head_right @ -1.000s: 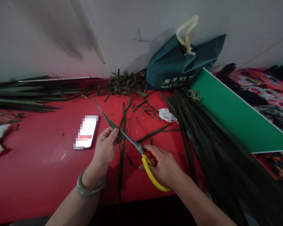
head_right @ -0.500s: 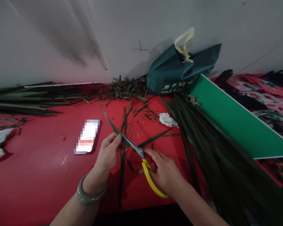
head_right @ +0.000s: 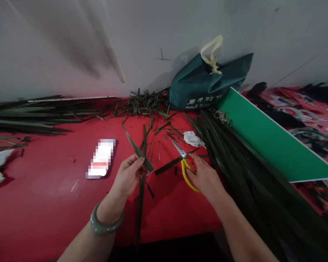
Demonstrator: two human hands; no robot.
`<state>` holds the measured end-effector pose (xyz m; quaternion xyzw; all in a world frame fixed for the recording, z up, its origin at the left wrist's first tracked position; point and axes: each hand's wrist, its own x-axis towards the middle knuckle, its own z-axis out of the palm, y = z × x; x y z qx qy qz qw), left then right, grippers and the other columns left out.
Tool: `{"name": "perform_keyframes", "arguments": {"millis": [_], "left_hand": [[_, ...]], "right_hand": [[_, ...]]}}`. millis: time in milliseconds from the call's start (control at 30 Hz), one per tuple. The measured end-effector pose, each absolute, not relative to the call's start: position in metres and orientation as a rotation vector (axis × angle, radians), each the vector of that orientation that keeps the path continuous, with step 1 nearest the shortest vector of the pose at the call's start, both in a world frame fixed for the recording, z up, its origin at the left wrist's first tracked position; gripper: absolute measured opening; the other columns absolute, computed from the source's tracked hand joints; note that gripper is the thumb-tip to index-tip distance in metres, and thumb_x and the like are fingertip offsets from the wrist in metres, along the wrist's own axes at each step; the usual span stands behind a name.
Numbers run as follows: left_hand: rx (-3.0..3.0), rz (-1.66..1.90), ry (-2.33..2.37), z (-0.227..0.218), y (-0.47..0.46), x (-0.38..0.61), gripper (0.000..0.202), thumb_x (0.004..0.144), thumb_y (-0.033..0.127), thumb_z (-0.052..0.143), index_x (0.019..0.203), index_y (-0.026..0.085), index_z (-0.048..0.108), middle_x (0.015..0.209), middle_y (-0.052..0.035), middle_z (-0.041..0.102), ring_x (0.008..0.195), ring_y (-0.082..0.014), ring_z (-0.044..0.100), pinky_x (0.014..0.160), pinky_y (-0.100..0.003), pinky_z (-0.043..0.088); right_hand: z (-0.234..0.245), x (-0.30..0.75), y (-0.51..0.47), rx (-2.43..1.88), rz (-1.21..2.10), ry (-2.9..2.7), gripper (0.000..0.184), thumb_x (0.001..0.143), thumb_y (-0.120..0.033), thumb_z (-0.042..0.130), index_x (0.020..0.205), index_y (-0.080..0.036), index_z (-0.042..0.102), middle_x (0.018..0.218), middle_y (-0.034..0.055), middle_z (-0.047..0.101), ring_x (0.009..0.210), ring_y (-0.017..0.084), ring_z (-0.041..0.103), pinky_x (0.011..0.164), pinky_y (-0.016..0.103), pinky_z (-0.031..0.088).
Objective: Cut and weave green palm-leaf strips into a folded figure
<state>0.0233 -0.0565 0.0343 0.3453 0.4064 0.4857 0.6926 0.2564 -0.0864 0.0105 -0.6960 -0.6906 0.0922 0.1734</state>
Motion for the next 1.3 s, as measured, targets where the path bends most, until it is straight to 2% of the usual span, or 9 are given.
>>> {"name": "perform_keyframes", "arguments": {"millis": [100, 200, 300, 433, 500, 633, 1000, 1300], "left_hand": [[0.780, 1.072, 0.914, 0.035, -0.056, 0.023, 0.015, 0.069, 0.028, 0.057, 0.064, 0.014, 0.054, 0.052, 0.0019, 0.054, 0.046, -0.0072, 0.051, 0.047, -0.019, 0.042], [0.849, 1.024, 0.918, 0.036, -0.057, 0.023, 0.016, 0.069, 0.029, 0.057, 0.065, 0.013, 0.055, 0.055, -0.0002, 0.056, 0.049, -0.0085, 0.052, 0.048, -0.020, 0.042], [0.987, 0.891, 0.873, 0.034, -0.060, 0.024, 0.018, 0.070, 0.031, 0.055, 0.067, 0.013, 0.056, 0.058, -0.0023, 0.057, 0.051, -0.0093, 0.052, 0.051, -0.021, 0.042], [1.155, 0.751, 0.842, 0.030, -0.062, 0.026, 0.022, 0.070, 0.033, 0.055, 0.062, 0.013, 0.055, 0.055, -0.0011, 0.055, 0.051, -0.0092, 0.050, 0.052, -0.022, 0.041], [1.191, 0.727, 0.844, 0.028, -0.062, 0.026, 0.024, 0.072, 0.034, 0.054, 0.059, 0.013, 0.054, 0.054, -0.0011, 0.055, 0.051, -0.0088, 0.050, 0.052, -0.021, 0.040], [1.078, 0.730, 0.854, 0.028, -0.061, 0.025, 0.029, 0.074, 0.035, 0.051, 0.057, 0.012, 0.054, 0.049, -0.0013, 0.054, 0.045, -0.0073, 0.048, 0.047, -0.019, 0.036], [0.926, 0.670, 0.856, 0.025, -0.053, 0.025, 0.026, 0.073, 0.030, 0.050, 0.054, 0.013, 0.051, 0.045, -0.0011, 0.055, 0.039, -0.0070, 0.047, 0.042, -0.018, 0.035], [0.961, 0.636, 0.884, 0.023, -0.053, 0.028, 0.029, 0.073, 0.032, 0.050, 0.051, 0.012, 0.051, 0.043, -0.0008, 0.053, 0.037, -0.0066, 0.045, 0.040, -0.018, 0.034]], "right_hand": [[0.003, 0.271, -0.081, -1.981, 0.151, -1.971, 0.040, 0.074, -0.031, 0.048, 0.111, -0.017, 0.049, 0.107, 0.0111, 0.058, 0.095, 0.026, 0.056, 0.077, 0.042, 0.046], [0.011, 0.259, -0.083, -1.887, 0.190, -1.871, 0.034, 0.076, -0.033, 0.046, 0.106, -0.018, 0.053, 0.111, 0.0106, 0.055, 0.104, 0.025, 0.051, 0.088, 0.044, 0.039], [0.031, 0.223, -0.082, -1.641, 0.591, -1.801, 0.030, 0.079, -0.034, 0.043, 0.103, -0.019, 0.055, 0.108, 0.0076, 0.057, 0.102, 0.019, 0.052, 0.088, 0.037, 0.041], [0.047, 0.176, -0.067, -1.385, 1.091, -1.697, 0.029, 0.076, -0.037, 0.049, 0.095, -0.018, 0.058, 0.085, 0.0036, 0.064, 0.078, 0.016, 0.059, 0.068, 0.029, 0.048], [0.045, 0.165, -0.058, -1.313, 1.092, -1.615, 0.023, 0.075, -0.034, 0.051, 0.089, -0.018, 0.060, 0.078, 0.0017, 0.063, 0.074, 0.015, 0.059, 0.067, 0.027, 0.048], [0.037, 0.161, -0.045, -1.214, 1.040, -1.568, 0.013, 0.072, -0.028, 0.054, 0.077, -0.019, 0.063, 0.078, 0.0009, 0.062, 0.078, 0.014, 0.058, 0.074, 0.028, 0.046], [0.009, 0.165, -0.031, -1.243, 0.966, -1.458, 0.023, 0.074, -0.030, 0.053, 0.093, -0.021, 0.063, 0.086, 0.0026, 0.066, 0.078, 0.016, 0.060, 0.072, 0.031, 0.048], [-0.002, 0.169, -0.029, -1.131, 0.854, -1.649, 0.024, 0.077, -0.020, 0.046, 0.092, -0.025, 0.064, 0.091, 0.0018, 0.065, 0.086, 0.015, 0.059, 0.078, 0.030, 0.046]]}}
